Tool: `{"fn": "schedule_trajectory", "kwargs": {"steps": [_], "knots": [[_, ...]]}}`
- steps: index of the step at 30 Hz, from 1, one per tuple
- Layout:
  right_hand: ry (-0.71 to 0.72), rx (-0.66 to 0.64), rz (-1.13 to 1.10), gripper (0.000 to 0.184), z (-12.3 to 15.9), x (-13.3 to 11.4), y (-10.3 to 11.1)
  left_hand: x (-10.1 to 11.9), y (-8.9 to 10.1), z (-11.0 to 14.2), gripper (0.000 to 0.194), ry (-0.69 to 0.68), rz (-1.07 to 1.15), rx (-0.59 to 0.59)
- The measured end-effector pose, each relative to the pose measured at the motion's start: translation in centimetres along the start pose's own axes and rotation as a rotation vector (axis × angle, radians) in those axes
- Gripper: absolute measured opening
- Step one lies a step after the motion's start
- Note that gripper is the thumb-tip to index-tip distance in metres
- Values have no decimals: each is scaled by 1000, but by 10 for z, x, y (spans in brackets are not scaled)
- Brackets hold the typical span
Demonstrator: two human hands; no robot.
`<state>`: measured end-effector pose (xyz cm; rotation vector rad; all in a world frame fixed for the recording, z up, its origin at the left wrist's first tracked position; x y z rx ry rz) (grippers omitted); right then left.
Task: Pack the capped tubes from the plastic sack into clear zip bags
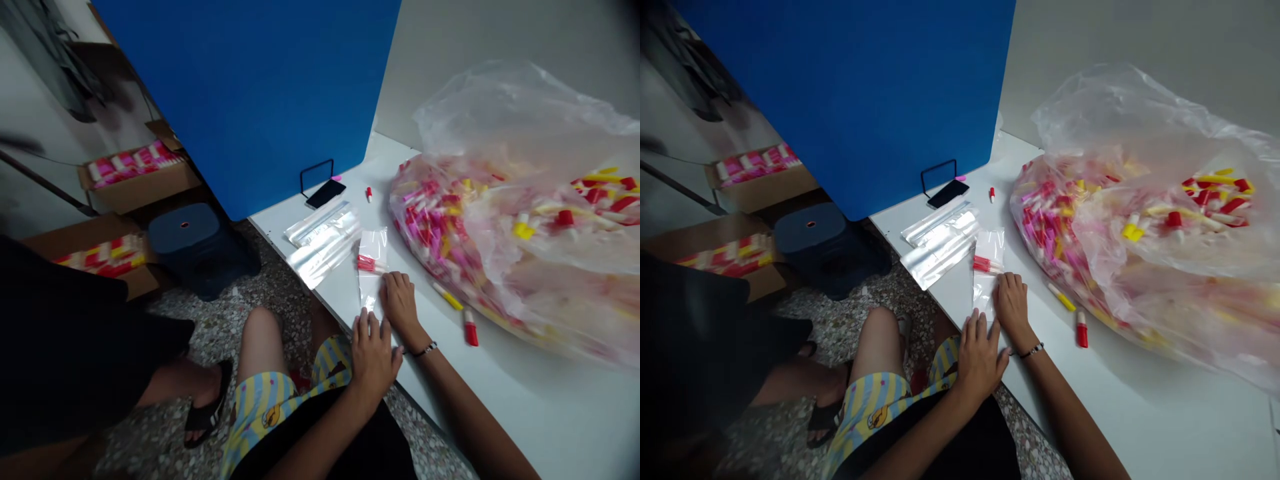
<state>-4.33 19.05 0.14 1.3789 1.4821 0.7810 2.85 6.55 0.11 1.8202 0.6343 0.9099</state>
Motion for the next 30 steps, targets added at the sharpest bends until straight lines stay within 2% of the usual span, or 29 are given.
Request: {"fn": "schedule_trajectory", "kwargs": {"steps": [4, 9, 12, 17, 20, 26, 30], "knots": [[33, -7, -19, 27, 0, -1, 1, 1, 2, -1, 52, -16, -22, 0], [66, -123, 132, 31, -6, -5, 3, 2, 6, -2, 50, -15, 2, -6], [95, -115, 170, 32, -9, -7, 3, 2, 6, -1, 48, 16, 28, -14], [323, -3, 83, 40, -10, -8, -2, 1, 5, 1, 49, -7, 51, -11], [393, -33, 35, 38, -11, -7, -5, -1, 4, 3, 53, -5, 48, 4], [351, 10, -47, 40, -14, -4, -6, -2, 1, 4, 57, -32, 6, 28], [275, -117, 28, 32, -24, -10, -8, -2, 2, 3, 57, -40, 9, 23]]}}
Point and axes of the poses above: each hand's wrist, its own z-axis away from the middle knuckle, its own y-axis out of the back of the hand, x = y × z, the point moved 2 cm from there along -z, towards the middle knuckle, and after that the axes turned 2 degrees about -y, right-handed, at the moved point
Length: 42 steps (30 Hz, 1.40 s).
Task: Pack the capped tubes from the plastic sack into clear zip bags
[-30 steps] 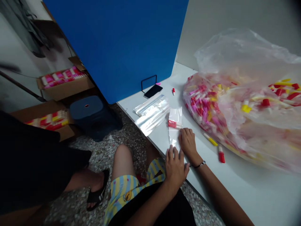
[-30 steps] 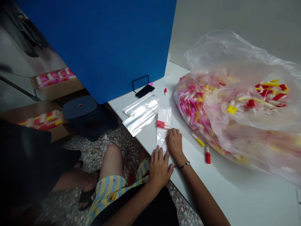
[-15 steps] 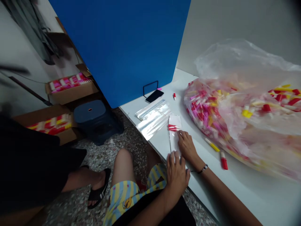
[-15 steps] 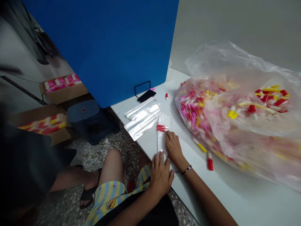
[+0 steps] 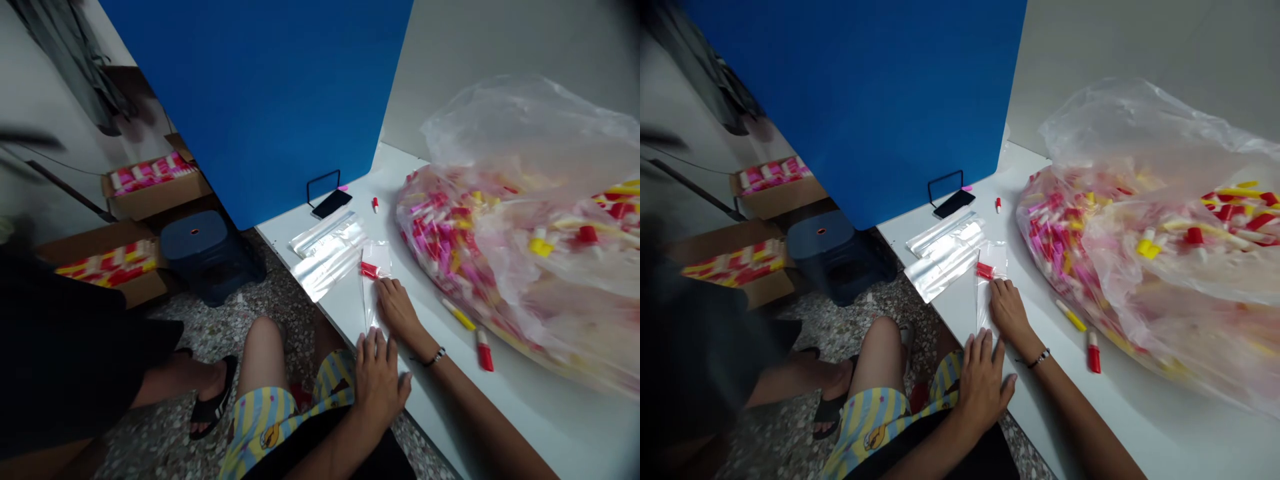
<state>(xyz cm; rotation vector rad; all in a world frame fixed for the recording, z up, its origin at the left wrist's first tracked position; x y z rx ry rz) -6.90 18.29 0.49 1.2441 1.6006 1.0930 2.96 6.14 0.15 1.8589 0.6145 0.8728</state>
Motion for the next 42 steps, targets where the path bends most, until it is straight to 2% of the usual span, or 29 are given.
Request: {"fn": "schedule_trajectory", "kwargs": {"steps": [2, 4, 7, 10, 15, 24, 27, 31, 33, 35, 37, 39, 42], "knots": [[-44, -35, 50, 25, -3, -6, 2, 0, 1, 0, 54, 3, 8, -8], [-75, -8, 73, 23, -2, -12, 6, 0, 1, 0, 51, 7, 15, -18], [-157, 91, 76, 19, 6, -15, 9, -1, 0, 1, 50, 2, 17, -20], [-241, 195, 16, 18, 16, -8, 8, -2, -1, 2, 53, 0, 6, -1], [-178, 260, -158, 25, 25, 9, 0, -2, -2, 0, 60, 2, 9, -8], [-247, 24, -27, 39, 8, 19, 2, 1, 3, -3, 64, 12, -28, -22], [-284, -16, 5, 35, -2, 18, 4, 3, 3, -5, 66, 11, -46, -44], [-265, -19, 18, 25, -11, 20, 3, 6, 3, -8, 68, 26, -41, -82], [-266, 23, -81, 22, -14, 28, 2, 6, 3, -8, 68, 28, -41, -82], [-307, 110, -273, 21, -16, 43, 1, 6, 3, -7, 68, 23, -43, -66], [-337, 186, -447, 29, -19, 60, -1, 5, 2, -7, 67, 19, -48, -45], [-314, 198, -529, 37, -24, 71, -4, 5, 2, -6, 66, 17, -56, -37], [-296, 201, -563, 28, -30, 75, -8, 5, 2, -6, 65, 23, -71, -53]]}}
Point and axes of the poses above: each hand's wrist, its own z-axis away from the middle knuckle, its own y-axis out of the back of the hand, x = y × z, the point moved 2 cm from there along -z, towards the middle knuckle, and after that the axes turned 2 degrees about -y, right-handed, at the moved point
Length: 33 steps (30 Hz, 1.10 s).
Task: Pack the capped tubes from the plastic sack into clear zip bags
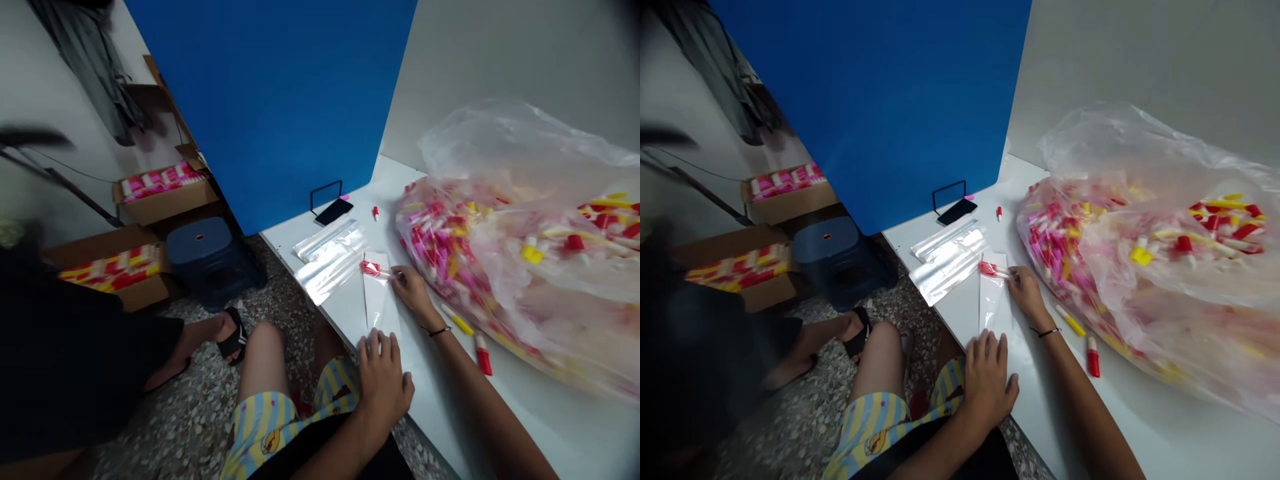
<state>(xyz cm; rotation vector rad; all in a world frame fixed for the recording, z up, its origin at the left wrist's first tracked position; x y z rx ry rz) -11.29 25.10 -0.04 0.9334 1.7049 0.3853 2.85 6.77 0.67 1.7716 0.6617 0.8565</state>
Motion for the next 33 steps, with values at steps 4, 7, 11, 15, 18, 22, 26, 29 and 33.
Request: {"fn": "schedule_trajectory", "kwargs": {"steps": [4, 7, 11, 15, 18, 22, 26, 29, 33], "knots": [[-47, 72, 14, 17, 0, -6, -12, 1, 2, -1, 65, -2, -4, -22], [-51, 100, 52, 11, 4, -11, -19, 1, 3, -2, 65, -4, 6, -38], [-47, 121, 150, 10, 6, -16, -23, 1, 2, -1, 65, 2, 19, -38], [-17, 114, 296, 13, 10, -24, -23, 1, 6, 0, 66, -2, 61, -19], [63, 60, 473, 18, 18, -28, -21, -5, 15, -9, 50, 52, 173, -29], [200, 116, 447, 19, 32, -33, -13, -25, 27, -37, 41, 186, 211, 45], [353, 117, 285, 26, 40, -42, -10, -42, 17, -64, 41, 60, 139, 75], [319, 0, 351, 27, 39, -48, -17, -49, -1, -71, 28, -5, 124, 69], [251, -108, 487, 31, 33, -50, -25, -49, -16, -68, 31, -40, 107, 98]]}}
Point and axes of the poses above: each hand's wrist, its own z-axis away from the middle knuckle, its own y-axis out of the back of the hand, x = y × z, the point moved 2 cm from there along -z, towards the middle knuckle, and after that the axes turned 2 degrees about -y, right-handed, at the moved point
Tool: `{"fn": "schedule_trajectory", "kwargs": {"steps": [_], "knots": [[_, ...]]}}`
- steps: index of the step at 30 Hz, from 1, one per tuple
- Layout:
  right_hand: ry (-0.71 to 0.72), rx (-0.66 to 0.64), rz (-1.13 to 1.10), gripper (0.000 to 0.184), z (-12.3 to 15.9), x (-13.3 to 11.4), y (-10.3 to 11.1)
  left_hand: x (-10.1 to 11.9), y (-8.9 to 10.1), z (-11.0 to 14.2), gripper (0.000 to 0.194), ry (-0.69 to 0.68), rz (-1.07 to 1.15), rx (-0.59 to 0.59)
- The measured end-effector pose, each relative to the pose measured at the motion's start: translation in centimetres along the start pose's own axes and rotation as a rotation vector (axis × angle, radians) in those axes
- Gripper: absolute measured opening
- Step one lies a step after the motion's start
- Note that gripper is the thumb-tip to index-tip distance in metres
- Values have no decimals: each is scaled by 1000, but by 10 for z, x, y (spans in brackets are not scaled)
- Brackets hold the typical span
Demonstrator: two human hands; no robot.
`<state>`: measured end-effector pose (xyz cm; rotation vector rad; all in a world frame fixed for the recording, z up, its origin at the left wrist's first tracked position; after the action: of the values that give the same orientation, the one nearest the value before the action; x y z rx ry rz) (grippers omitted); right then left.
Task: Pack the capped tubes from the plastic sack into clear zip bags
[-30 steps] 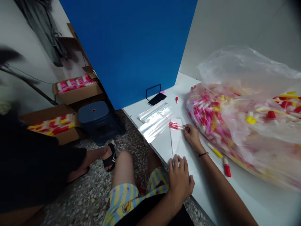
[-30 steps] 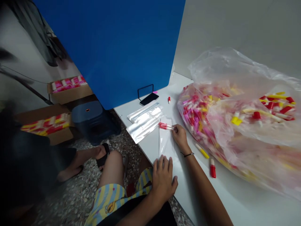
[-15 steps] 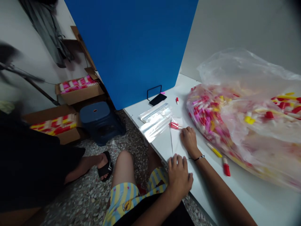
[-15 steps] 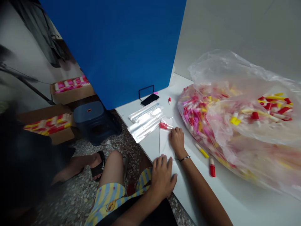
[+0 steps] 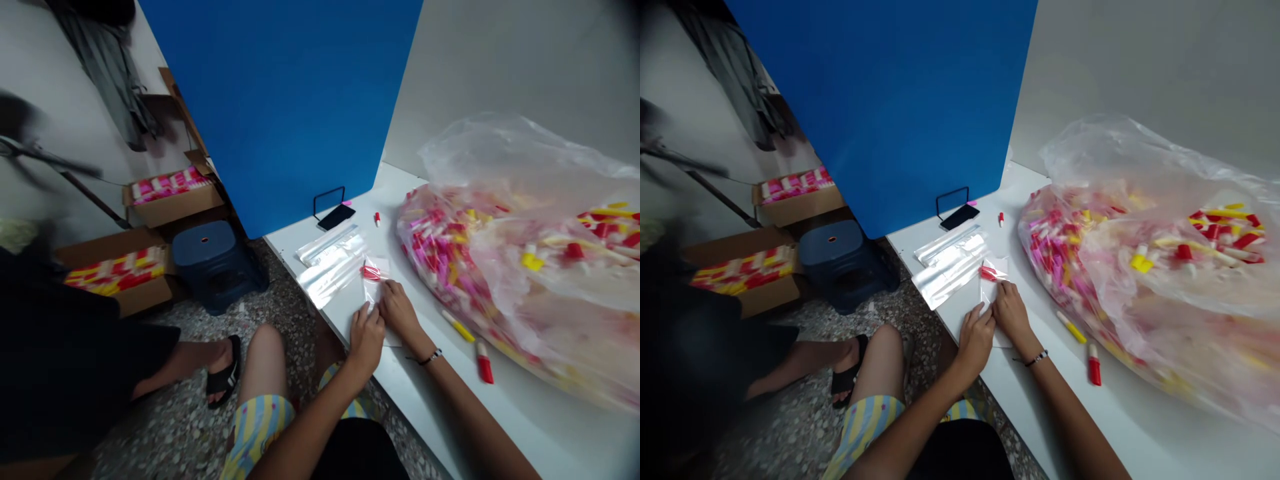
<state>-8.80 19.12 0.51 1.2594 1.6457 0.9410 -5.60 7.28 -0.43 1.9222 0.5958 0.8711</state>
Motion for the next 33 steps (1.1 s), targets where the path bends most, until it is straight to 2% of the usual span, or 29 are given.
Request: {"fn": "schedule_trajectory", "kwargs": {"steps": [4, 7, 9, 11, 13, 15, 18, 20, 21, 23, 24, 26, 29, 33], "knots": [[-25, -97, 54, 37, -6, 1, -1, 3, -5, 1, 35, -10, -31, -27], [-58, -128, 49, 33, -8, 0, 1, 1, -4, 0, 35, -9, -23, -15], [-80, -105, -23, 23, -9, 0, 6, 0, 1, 0, 32, -1, 3, 8], [-95, -12, -134, 19, -6, 3, 12, 3, 10, 1, 28, 4, 28, 29], [-124, 104, -228, 21, 1, 11, 19, 13, 20, 6, 22, 15, 32, 26], [-177, 144, -310, 24, 14, 24, 25, 31, 26, 15, 18, 10, 15, -7], [-251, 24, -484, 26, 34, 43, 32, 63, 27, 31, 19, -74, 48, -81], [-275, -63, -577, 26, 44, 50, 36, 75, 25, 39, 20, -112, 193, -131], [-290, -93, -610, 25, 47, 51, 38, 75, 25, 41, 20, -84, 276, -134], [-333, -134, -666, 23, 49, 51, 41, 65, 27, 38, 15, 81, 366, -70], [-366, -148, -688, 23, 49, 50, 40, 56, 28, 35, 15, 193, 354, -13], [-425, -161, -697, 22, 47, 47, 38, 38, 32, 28, 27, 351, 269, 68], [-449, -147, -622, 16, 42, 44, 33, 27, 32, 19, 32, 375, 133, 26], [-462, -284, -459, 6, 30, 50, 29, 35, 27, 19, 35, 381, -10, -32]]}}
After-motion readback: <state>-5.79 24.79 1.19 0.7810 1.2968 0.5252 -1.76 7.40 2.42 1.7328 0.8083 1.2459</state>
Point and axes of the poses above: each hand's wrist, its own z-axis away from the middle knuckle, its own y-axis out of the back of the hand, x = y × z, the point moved 2 cm from there along -z, towards the middle knuckle, and after that the axes turned 2 degrees about -y, right-handed, at the moved point
